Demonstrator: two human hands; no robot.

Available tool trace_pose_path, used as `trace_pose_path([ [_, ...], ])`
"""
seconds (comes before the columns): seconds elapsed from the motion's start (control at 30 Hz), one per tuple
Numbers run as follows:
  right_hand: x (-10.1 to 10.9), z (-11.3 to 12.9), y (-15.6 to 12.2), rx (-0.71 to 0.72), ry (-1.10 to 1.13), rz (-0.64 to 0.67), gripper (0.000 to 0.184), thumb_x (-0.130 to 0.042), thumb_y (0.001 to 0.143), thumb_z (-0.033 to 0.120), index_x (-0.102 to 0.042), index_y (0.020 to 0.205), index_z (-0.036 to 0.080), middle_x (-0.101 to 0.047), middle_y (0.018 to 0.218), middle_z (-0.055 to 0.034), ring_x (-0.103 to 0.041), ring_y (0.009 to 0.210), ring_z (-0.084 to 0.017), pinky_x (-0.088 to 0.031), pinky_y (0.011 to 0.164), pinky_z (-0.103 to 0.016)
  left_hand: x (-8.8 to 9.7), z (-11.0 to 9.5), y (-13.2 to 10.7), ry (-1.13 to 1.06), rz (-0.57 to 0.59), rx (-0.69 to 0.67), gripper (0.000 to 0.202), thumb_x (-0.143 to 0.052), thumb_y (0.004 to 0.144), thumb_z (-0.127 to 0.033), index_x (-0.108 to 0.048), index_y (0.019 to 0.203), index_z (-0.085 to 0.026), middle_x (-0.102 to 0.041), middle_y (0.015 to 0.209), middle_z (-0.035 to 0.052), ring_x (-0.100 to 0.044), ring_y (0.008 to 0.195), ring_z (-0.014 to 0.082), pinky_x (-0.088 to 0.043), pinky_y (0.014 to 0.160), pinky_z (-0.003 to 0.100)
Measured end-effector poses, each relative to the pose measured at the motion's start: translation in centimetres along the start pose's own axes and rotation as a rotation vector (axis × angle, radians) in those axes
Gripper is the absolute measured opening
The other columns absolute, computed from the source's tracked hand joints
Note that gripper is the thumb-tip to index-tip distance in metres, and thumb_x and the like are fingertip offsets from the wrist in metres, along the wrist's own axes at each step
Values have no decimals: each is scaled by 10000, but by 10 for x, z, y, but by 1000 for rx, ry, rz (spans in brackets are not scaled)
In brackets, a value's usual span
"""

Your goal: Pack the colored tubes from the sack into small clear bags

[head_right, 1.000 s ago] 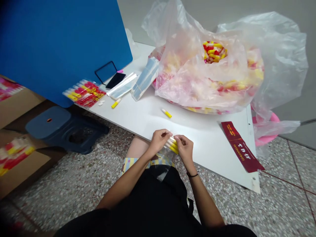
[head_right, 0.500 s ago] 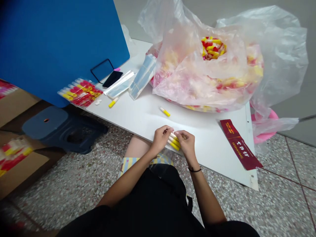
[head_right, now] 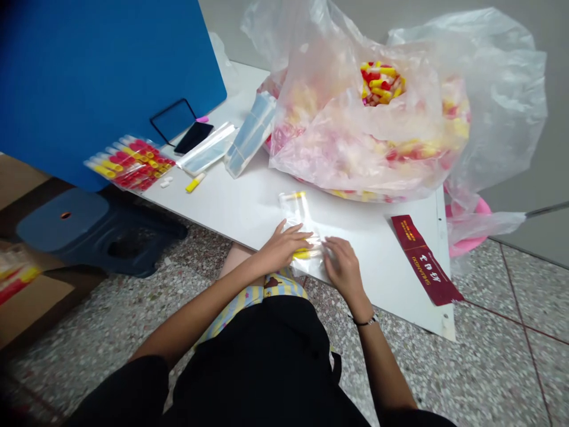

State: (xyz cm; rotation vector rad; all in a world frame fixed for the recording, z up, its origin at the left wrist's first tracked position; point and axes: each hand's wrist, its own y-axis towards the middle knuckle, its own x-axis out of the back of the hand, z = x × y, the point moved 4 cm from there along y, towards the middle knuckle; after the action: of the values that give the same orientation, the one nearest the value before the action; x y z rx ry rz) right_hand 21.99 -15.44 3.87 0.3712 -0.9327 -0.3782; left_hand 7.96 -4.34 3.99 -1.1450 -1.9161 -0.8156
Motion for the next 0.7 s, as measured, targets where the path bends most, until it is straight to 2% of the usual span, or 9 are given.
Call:
trace_pose_path([
  [0.07, -12, 7, -1, 85, 12, 113, 260, -494, 886, 173, -603, 1120, 208, -639, 1102, -105, -573, 1047, -239, -489, 895, -433, 6, 5, -9, 51, -49, 12, 474, -499, 714, 47, -661, 1038, -259, -532, 1366, 40, -371, 1341, 280, -225, 1102, 534],
  [0.1, -19, 11, -1, 100, -7, 121, 276, -485, 892, 167, -596, 1142, 205, -641, 1104, -111, -573, 1043, -242, -492, 881, -430, 9, 5, -15, 92, -110, 38, 438, -491, 736, 31, -665, 1035, -238, -509, 1386, 59, -368, 1337, 284, -267, 1082, 511],
  [0.2, -40, 29, 1, 89, -103, 51, 310, -462, 902, 160, -578, 1187, 192, -611, 1176, -144, -549, 1086, -266, -479, 877, -453, 15, 1, -43, 195, -363, 176, 372, -466, 811, -38, -644, 1099, -191, -514, 1355, 114, -441, 1243, 286, -379, 981, 452],
  [0.27, -49, 42, 3, 89, -156, -19, 308, -472, 893, 150, -584, 1177, 189, -585, 1216, -158, -528, 1112, -280, -462, 890, -468, 9, -7, -63, 226, -460, 244, 372, -436, 855, -74, -610, 1169, -172, -587, 1235, 127, -511, 1123, 266, -427, 907, 414],
  [0.37, -59, 57, -1, 186, -139, -27, 304, -485, 877, 114, -601, 1146, 193, -616, 1153, -138, -543, 1079, -265, -456, 901, -453, -9, -17, -83, 261, -433, 257, 376, -419, 885, -108, -559, 1233, -134, -612, 1185, 130, -523, 1102, 253, -437, 916, 388],
  [0.5, -70, 62, -9, 276, -166, 129, 362, -438, 891, 111, -549, 1234, 146, -618, 1144, -151, -537, 1096, -272, -472, 912, -450, -30, -20, -89, 381, -329, 277, 434, -402, 886, -115, -476, 1312, -76, -543, 1314, 156, -452, 1249, 269, -400, 998, 403],
  [0.6, -73, 61, -9, 276, -221, 177, 401, -457, 898, 182, -492, 1286, 87, -589, 1171, -188, -511, 1117, -297, -472, 915, -473, -33, -20, -84, 481, -246, 302, 430, -380, 900, -121, -461, 1314, -40, -544, 1311, 174, -454, 1261, 266, -429, 969, 385],
  [0.7, -71, 62, -9, 240, -220, 137, 446, -467, 893, 205, -448, 1314, 61, -573, 1149, -195, -509, 1087, -285, -484, 889, -453, -30, -21, -78, 528, -165, 325, 389, -380, 917, -137, -492, 1275, -36, -557, 1287, 179, -487, 1228, 253, -460, 930, 351],
])
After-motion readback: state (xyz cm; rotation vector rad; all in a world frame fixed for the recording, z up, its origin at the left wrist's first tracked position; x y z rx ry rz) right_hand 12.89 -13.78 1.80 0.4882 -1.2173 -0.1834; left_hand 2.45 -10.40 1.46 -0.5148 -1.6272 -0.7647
